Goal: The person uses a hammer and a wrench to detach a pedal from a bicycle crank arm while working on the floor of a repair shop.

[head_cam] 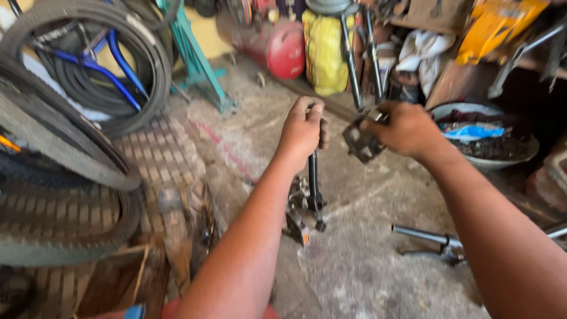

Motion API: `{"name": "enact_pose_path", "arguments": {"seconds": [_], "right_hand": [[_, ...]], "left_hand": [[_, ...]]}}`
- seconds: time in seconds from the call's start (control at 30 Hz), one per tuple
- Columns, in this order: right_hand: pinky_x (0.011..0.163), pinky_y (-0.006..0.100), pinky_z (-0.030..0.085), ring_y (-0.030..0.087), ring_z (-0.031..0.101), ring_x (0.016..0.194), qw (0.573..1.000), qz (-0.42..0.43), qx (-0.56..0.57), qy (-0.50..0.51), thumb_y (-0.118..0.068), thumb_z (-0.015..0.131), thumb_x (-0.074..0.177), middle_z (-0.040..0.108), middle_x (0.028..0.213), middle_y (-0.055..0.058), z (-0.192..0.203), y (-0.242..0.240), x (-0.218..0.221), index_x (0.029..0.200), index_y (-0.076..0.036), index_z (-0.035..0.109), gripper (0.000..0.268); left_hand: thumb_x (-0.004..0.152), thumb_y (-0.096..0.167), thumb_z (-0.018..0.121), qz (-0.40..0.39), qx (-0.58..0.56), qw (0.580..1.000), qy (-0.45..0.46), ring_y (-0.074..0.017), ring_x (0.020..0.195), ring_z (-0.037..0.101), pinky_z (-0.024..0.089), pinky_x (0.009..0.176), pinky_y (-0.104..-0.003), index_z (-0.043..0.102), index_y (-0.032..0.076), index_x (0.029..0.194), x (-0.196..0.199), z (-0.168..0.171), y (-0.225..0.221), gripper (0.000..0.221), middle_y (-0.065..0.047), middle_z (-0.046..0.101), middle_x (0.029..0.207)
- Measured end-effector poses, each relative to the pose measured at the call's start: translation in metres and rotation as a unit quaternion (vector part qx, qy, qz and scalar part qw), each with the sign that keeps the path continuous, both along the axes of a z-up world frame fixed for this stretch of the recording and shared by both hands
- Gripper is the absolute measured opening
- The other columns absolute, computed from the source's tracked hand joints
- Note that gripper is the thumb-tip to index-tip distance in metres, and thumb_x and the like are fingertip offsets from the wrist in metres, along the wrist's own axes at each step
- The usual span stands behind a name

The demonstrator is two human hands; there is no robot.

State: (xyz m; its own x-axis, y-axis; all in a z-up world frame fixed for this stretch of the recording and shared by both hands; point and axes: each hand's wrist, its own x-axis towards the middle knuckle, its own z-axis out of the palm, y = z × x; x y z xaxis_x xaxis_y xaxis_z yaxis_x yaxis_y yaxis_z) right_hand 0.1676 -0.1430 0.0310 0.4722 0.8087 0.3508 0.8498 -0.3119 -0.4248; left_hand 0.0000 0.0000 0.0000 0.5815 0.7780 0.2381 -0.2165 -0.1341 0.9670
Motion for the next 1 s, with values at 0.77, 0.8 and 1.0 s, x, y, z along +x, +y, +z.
{"name": "enact_pose_path", "arguments": {"seconds": [0.77,0.8,1.0], "right_hand": [[0.086,0.047,0.059,0.037,0.075,0.097,0.939,0.136,-0.251,0.192,-0.036,0.063,0.094,0.073,0.106,0.024,-0.302,0.122,-0.203,0.121,-0.003,0.058,0.042],[0.087,0.048,0.059,0.039,0.074,0.099,0.94,0.151,-0.236,0.194,-0.033,0.062,0.095,0.073,0.106,0.026,-0.327,0.123,-0.208,0.12,-0.002,0.057,0.04],[0.094,0.05,0.056,0.042,0.069,0.108,0.942,0.112,-0.241,0.203,-0.038,0.066,0.093,0.07,0.113,0.025,-0.386,0.107,-0.212,0.119,-0.005,0.06,0.042]], "left_hand": [[0.1,0.002,0.048,0.116,0.101,0.925,0.347,-0.0194,0.07,0.072,0.062,0.066,-0.035,0.045,0.01,0.144,-0.195,-0.08,0.125,0.045,-0.015,0.069,0.095],[0.102,0.004,0.043,0.087,0.094,0.909,0.396,-0.0193,0.071,0.07,0.061,0.069,-0.034,0.04,0.013,0.148,-0.198,-0.084,0.125,0.047,-0.016,0.068,0.094],[0.106,0.009,0.04,0.039,0.031,0.902,0.429,-0.018,0.07,0.072,0.061,0.07,-0.031,0.051,0.007,0.14,-0.213,-0.122,0.14,0.036,-0.016,0.071,0.096]]}}
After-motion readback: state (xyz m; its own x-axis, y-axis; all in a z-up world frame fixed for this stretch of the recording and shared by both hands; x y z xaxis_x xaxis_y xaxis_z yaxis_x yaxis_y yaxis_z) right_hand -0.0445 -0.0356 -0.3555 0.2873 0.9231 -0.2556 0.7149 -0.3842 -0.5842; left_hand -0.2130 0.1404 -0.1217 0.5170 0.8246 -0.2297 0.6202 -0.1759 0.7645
